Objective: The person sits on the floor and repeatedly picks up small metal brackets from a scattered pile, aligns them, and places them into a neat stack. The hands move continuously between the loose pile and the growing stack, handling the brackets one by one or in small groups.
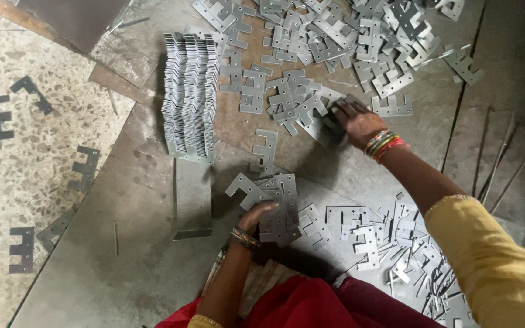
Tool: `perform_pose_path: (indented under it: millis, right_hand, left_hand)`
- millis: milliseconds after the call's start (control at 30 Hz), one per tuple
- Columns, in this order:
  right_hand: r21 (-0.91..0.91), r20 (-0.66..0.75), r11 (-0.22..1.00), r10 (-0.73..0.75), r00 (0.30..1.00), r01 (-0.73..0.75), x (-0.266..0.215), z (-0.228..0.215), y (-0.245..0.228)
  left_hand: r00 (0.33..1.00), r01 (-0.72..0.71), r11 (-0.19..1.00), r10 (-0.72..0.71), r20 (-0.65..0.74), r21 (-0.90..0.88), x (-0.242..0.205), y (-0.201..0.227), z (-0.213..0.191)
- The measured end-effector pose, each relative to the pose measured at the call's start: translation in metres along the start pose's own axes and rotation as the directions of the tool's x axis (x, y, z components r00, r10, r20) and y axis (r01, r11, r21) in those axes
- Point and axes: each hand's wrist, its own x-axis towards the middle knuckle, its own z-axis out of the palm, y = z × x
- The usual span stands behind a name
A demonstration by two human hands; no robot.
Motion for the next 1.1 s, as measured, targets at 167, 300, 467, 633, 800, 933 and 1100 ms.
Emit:
perform_pose_path:
  millis: [167,300,467,633,800,933,1100]
  right_hand:
    - [-0.006,-0.235,0.999,-0.047,0.971,0.047,-0.041,-0.004,-0.018]
    - [0.444,-0.501,0.889,0.145,0.853,0.110,-0.083,-0.032,-0.038]
    - [0.928,-0.182,0.335,0.017,0.983,0.166,-0.115,-0.056,-0.094]
    - [0.989,-0.141,0.037,-0.088,0.986,0.145,-0.130,-0.057,-0.148]
    - [0.982,-0.115,0.153,0.025,0.993,0.110,-0.134,-0.066,-0.161]
    - [0.998,-0.054,-0.020,-0.045,0.998,0.053,-0.138,-0.064,-0.169]
    - [0.935,-0.272,0.234,-0.016,0.962,0.268,-0.142,-0.058,-0.186]
  left_hand:
    - [0.958,0.155,0.970,-0.194,-0.211,-0.188,-0.023,0.039,0.039]
    - [0.933,0.140,0.960,-0.210,-0.291,-0.242,-0.030,0.065,0.076]
    - [0.964,0.105,0.985,-0.135,-0.230,-0.139,-0.026,0.067,0.077]
    - [0.990,0.047,0.999,-0.048,-0.133,-0.010,-0.024,0.045,0.054]
    - [0.987,0.066,0.997,-0.069,-0.148,-0.031,-0.022,0.011,0.021]
    - [0.991,-0.030,0.998,0.036,-0.131,0.047,-0.019,-0.020,-0.008]
    - [0.956,-0.288,0.928,0.294,0.007,0.235,-0.029,-0.024,-0.024]
